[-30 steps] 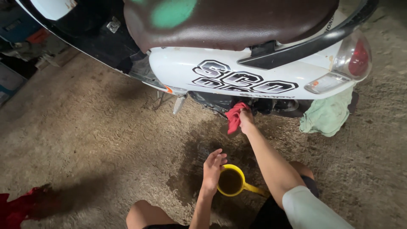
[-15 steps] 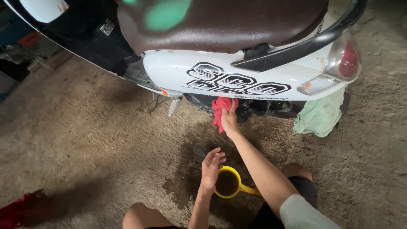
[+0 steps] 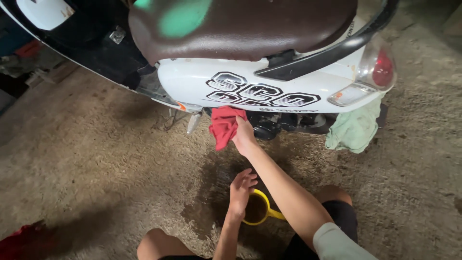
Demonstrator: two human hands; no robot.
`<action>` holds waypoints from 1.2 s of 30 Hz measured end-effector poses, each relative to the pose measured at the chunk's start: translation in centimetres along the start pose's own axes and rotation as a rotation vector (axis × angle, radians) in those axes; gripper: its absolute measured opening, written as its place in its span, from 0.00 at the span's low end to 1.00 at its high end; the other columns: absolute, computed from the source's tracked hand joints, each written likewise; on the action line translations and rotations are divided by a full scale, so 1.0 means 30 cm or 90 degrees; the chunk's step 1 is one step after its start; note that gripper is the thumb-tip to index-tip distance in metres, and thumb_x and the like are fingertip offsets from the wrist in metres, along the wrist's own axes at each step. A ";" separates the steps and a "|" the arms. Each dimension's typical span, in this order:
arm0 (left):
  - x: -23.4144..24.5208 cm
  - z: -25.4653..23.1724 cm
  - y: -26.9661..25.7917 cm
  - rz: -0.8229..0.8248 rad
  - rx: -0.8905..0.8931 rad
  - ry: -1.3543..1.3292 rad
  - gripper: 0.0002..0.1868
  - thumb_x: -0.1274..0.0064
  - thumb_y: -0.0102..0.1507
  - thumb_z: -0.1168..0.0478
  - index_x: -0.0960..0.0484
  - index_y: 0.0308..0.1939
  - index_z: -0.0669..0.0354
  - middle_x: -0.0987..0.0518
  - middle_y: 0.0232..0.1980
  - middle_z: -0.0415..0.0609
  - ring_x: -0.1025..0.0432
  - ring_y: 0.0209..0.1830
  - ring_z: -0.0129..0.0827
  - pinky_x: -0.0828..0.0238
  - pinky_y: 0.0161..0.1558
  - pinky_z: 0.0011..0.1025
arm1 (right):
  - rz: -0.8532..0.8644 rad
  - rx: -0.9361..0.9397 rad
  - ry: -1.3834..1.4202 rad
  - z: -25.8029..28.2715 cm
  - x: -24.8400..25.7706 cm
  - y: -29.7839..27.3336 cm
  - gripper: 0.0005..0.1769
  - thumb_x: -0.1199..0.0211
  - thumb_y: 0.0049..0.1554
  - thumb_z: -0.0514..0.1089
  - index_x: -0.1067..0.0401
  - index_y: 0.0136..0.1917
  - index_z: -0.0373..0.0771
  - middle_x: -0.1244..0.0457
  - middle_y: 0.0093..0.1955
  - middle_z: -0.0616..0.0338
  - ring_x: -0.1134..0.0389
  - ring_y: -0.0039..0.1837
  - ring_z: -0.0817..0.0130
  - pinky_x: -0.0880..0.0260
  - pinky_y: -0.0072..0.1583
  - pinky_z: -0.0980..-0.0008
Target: The person is wiping down and cleaning the exterior body of a white motorcycle with a red cloth.
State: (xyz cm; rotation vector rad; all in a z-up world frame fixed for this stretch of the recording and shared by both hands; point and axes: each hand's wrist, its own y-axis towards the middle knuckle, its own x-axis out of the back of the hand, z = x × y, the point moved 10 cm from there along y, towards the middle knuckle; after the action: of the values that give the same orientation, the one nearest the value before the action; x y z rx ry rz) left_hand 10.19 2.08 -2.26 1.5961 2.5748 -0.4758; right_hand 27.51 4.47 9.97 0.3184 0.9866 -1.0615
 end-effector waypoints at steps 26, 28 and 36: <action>0.004 0.026 -0.021 -0.019 0.045 0.018 0.23 0.55 0.68 0.54 0.25 0.65 0.58 0.17 0.55 0.47 0.23 0.51 0.31 0.28 0.49 0.30 | -0.098 -0.046 0.197 -0.035 0.116 0.126 0.14 0.58 0.68 0.41 0.33 0.58 0.37 0.32 0.54 0.56 0.29 0.56 0.64 0.28 0.63 0.60; 0.036 0.036 -0.020 -0.030 0.049 0.013 0.23 0.55 0.68 0.54 0.25 0.65 0.58 0.17 0.55 0.47 0.23 0.51 0.31 0.28 0.49 0.31 | -0.077 -0.010 0.197 0.051 0.142 0.094 0.15 0.58 0.68 0.43 0.33 0.58 0.36 0.32 0.55 0.55 0.29 0.58 0.63 0.29 0.64 0.60; 0.061 0.000 -0.027 -0.054 0.086 0.010 0.23 0.55 0.69 0.53 0.25 0.66 0.57 0.17 0.57 0.47 0.22 0.53 0.31 0.27 0.50 0.31 | -0.142 0.256 0.233 0.419 0.366 -0.075 0.20 0.60 0.66 0.46 0.33 0.60 0.34 0.32 0.58 0.50 0.29 0.59 0.55 0.28 0.65 0.51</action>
State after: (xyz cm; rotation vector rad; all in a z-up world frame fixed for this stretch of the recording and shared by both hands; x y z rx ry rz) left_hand 8.64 3.31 -2.49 1.5399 2.6835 -0.6594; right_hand 33.61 -11.17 8.63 0.7669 1.1468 -1.4404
